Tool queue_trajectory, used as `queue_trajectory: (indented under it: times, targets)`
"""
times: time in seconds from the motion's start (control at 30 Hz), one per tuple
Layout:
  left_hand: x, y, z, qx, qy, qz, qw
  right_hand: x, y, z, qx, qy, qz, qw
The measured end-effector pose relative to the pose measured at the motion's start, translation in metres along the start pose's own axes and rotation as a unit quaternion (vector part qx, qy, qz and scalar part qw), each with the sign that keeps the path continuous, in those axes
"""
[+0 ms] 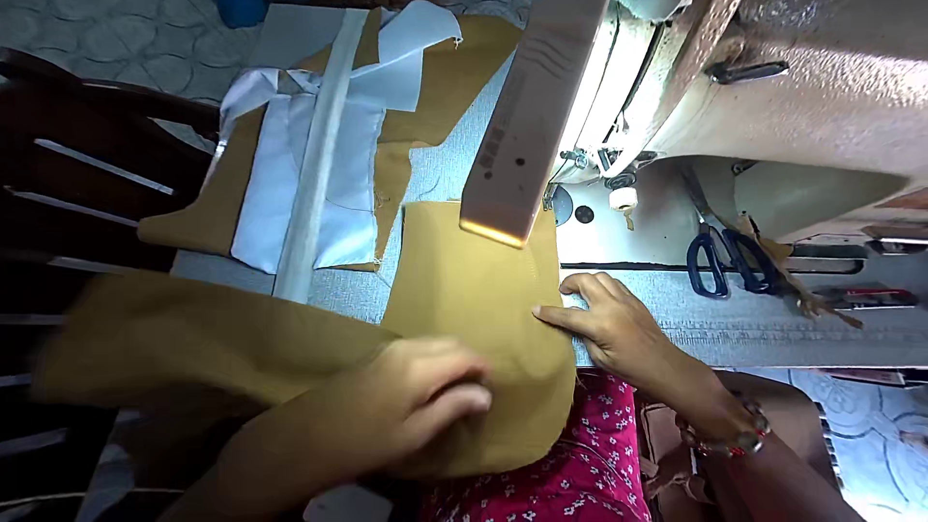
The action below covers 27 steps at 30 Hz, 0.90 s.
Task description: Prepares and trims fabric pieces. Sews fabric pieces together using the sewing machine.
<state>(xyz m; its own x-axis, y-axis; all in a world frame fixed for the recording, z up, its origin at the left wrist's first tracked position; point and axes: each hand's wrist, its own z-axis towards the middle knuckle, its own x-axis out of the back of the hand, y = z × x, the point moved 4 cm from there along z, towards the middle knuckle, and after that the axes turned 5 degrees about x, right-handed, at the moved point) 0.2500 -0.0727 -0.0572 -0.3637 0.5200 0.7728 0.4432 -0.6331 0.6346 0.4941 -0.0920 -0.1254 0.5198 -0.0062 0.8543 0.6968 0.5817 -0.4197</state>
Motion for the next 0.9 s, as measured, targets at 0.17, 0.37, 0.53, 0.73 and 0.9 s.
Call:
queue_trajectory:
  times: [0.17, 0.37, 0.53, 0.73, 0.9]
  targets:
    - [-0.032, -0.04, 0.096, 0.111, 0.096, 0.153, 0.977, -0.009, -0.009, -0.006, -0.047, 0.052, -0.009, 0.997]
    - [-0.035, -0.092, 0.113, 0.147, 0.084, 0.217, 0.961, -0.012, -0.026, -0.016, -0.057, 0.065, -0.027, 0.996]
    - [-0.047, -0.082, 0.104, 0.143, 0.103, 0.221, 0.959, -0.016, -0.04, -0.026, -0.06, 0.058, -0.051, 0.995]
    - [-0.045, -0.081, 0.106, 0.147, 0.094, 0.209, 0.962, -0.017, -0.056, -0.035, -0.062, 0.062, -0.068, 0.994]
    - [-0.037, -0.086, 0.112, 0.139, 0.075, 0.21, 0.965, -0.028, -0.087, -0.053, -0.013, 0.096, 0.01, 0.995]
